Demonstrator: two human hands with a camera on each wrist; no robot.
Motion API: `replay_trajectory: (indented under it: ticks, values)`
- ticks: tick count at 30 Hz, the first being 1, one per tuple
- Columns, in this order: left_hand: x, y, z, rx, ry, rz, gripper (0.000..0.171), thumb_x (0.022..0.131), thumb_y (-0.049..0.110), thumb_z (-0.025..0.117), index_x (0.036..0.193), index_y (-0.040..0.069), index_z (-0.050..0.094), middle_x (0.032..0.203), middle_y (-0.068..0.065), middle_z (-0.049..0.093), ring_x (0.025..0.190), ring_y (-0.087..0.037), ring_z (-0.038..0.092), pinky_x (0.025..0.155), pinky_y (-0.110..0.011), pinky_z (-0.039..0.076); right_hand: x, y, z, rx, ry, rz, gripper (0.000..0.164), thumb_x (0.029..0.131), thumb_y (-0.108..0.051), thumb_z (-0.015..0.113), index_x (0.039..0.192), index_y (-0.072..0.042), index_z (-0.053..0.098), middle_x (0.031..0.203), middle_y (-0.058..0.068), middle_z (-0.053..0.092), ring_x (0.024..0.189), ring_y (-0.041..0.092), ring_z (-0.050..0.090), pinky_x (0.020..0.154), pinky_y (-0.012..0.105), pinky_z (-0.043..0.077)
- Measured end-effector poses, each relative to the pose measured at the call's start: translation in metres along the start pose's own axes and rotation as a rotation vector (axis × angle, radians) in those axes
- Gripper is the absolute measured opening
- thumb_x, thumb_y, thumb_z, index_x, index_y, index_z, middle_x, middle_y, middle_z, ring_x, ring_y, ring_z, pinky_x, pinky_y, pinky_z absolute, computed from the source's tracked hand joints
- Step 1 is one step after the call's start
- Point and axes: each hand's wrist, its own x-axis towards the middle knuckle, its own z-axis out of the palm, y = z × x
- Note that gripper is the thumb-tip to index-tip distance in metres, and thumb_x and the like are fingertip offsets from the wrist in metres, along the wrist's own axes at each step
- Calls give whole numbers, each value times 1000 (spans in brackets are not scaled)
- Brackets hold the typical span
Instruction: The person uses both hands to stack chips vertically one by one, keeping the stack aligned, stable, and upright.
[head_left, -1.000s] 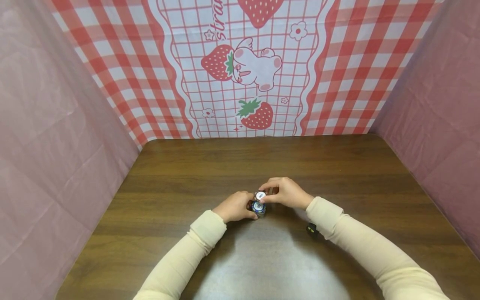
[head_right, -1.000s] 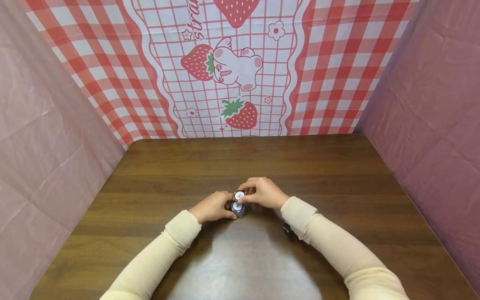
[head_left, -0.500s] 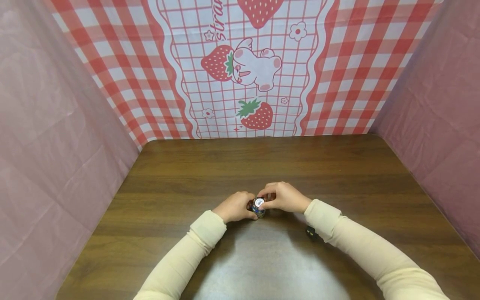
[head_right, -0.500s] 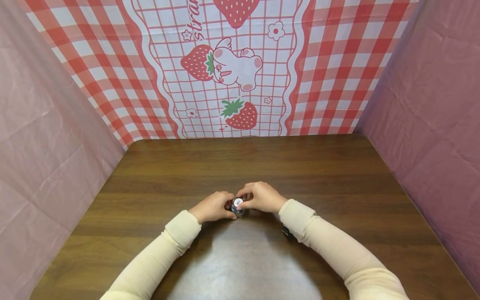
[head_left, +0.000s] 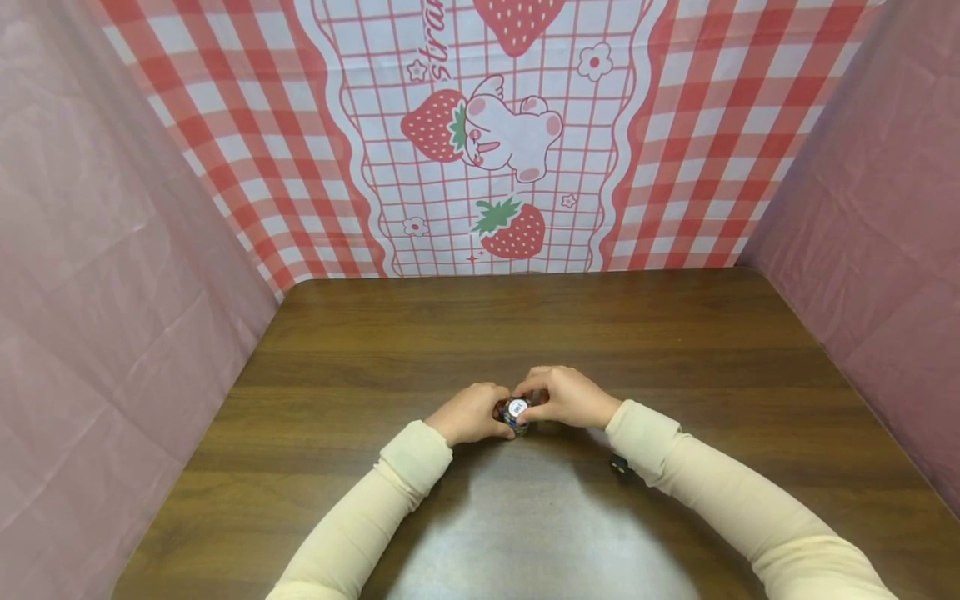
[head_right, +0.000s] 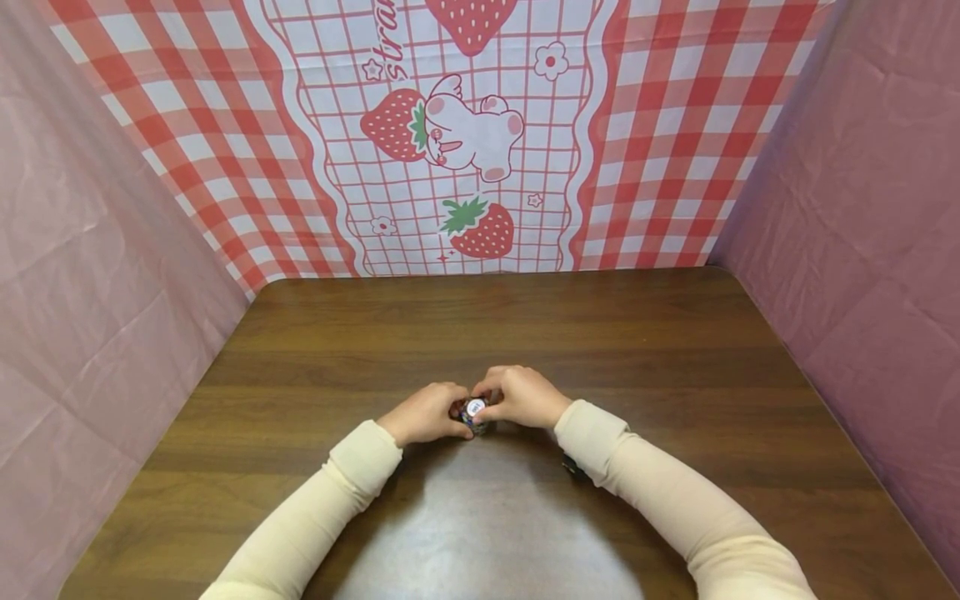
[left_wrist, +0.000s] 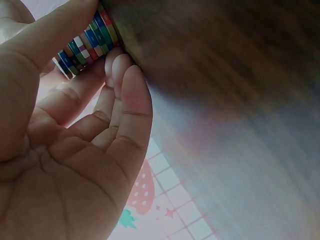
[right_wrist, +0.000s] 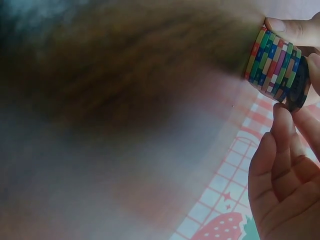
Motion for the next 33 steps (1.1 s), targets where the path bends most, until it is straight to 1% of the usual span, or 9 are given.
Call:
replay_trajectory:
  ticks: [4, 10, 13, 21, 25, 33]
  values:
    - [0, 1, 0, 0, -2, -5, 37, 68, 30, 80, 94, 11, 62, 76, 7, 54, 68, -7, 47, 60, -21, 39, 0, -1, 1, -17, -5, 6, 31, 75, -36, 73, 102, -20, 69, 87, -13, 60, 67, 1, 52, 61, 20, 44]
    - [0, 1, -1, -3, -4, -6, 37, 68, 30, 80, 94, 11, 62, 76, 7, 54, 68, -7, 48, 61, -21, 39, 0, -1, 2, -85, 4, -1, 32, 75, -40, 72, 101, -22, 69, 88, -14, 61, 68, 5, 56, 62, 19, 44]
    - [0, 0, -1, -1, -2, -2, 37, 68, 30, 80, 95, 11, 62, 78, 7, 55, 69, -7, 48, 62, -21, 39, -1, -2, 2, -126, 15, -9, 32, 74, -41, 72, 100, -22, 69, 88, -14, 62, 67, 5, 57, 61, 20, 44]
    - [0, 0, 0, 1, -2, 10, 35, 69, 29, 79, 94, 13, 62, 77, 6, 55, 69, -7, 48, 62, -20, 39, -1, -6, 3, -239, 37, -46, 27, 73, -38, 72, 96, -24, 70, 86, -14, 63, 70, 2, 58, 62, 22, 46]
    - [0, 0, 0, -1, 0, 11, 34, 69, 30, 79, 93, 13, 62, 76, 6, 55, 68, -7, 47, 61, -20, 39, -1, -8, 4, -271, 55, -56, 27, 72, -37, 72, 95, -24, 70, 85, -14, 63, 68, 2, 57, 60, 23, 46]
    - [0, 0, 1, 14, 6, 13, 36, 67, 29, 80, 93, 12, 62, 75, 7, 54, 68, -7, 47, 61, -21, 39, -2, -11, 5, -330, 74, -73, 29, 70, -38, 72, 94, -22, 70, 83, -11, 63, 69, 4, 58, 60, 26, 48]
